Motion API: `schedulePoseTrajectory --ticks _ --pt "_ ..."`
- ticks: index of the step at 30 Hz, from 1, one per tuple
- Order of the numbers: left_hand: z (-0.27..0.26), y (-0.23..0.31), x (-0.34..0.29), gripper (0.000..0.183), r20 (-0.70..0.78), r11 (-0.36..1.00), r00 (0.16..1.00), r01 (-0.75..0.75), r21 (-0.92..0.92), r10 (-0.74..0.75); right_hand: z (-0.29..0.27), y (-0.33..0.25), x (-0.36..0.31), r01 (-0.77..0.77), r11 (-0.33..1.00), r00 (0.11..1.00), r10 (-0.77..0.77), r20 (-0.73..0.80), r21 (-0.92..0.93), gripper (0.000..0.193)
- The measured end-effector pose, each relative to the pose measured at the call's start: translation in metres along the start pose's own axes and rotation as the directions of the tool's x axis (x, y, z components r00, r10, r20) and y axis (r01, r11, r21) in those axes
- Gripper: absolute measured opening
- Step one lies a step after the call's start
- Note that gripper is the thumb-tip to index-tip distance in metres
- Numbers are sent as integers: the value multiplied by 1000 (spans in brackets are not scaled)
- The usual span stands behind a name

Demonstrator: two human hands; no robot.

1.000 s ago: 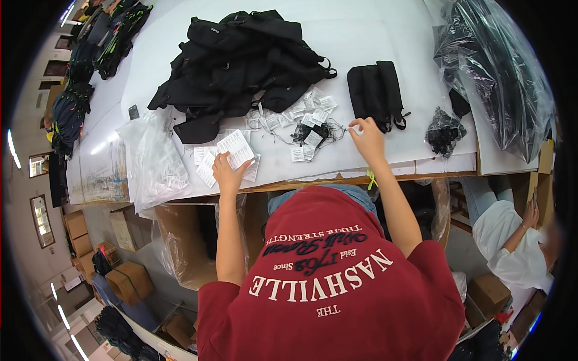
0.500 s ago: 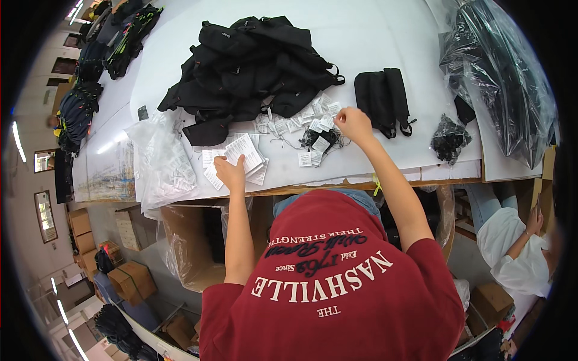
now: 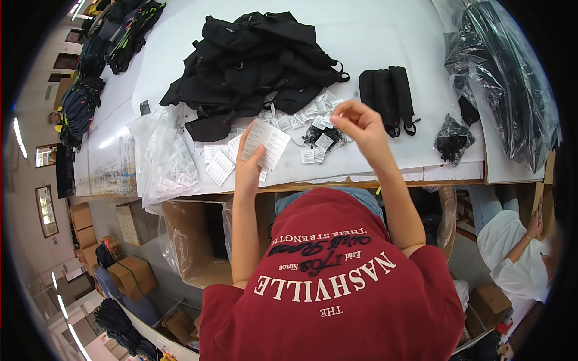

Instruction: Gathering black cases/pouches, placing them on a table, and attaching small black tags with string to them.

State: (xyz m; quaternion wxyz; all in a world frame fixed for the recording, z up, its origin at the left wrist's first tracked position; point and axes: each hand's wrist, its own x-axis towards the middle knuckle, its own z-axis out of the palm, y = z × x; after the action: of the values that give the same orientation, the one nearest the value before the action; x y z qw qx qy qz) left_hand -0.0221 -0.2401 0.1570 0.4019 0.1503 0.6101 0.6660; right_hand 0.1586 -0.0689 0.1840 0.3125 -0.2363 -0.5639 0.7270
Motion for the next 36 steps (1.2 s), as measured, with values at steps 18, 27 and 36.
schedulePoseTrajectory --ticks 18,27,36 --pt "58 9 -35 61 233 999 972 -42 20 36 23 9 -12 -148 987 988 144 57 67 8" --pt "69 17 -40 15 73 971 970 -234 53 230 24 -6 -19 -21 961 998 4 -63 -276 8" --pt "66 17 -47 12 115 746 856 -499 441 505 26 -13 -22 -61 954 998 54 -32 -293 9"
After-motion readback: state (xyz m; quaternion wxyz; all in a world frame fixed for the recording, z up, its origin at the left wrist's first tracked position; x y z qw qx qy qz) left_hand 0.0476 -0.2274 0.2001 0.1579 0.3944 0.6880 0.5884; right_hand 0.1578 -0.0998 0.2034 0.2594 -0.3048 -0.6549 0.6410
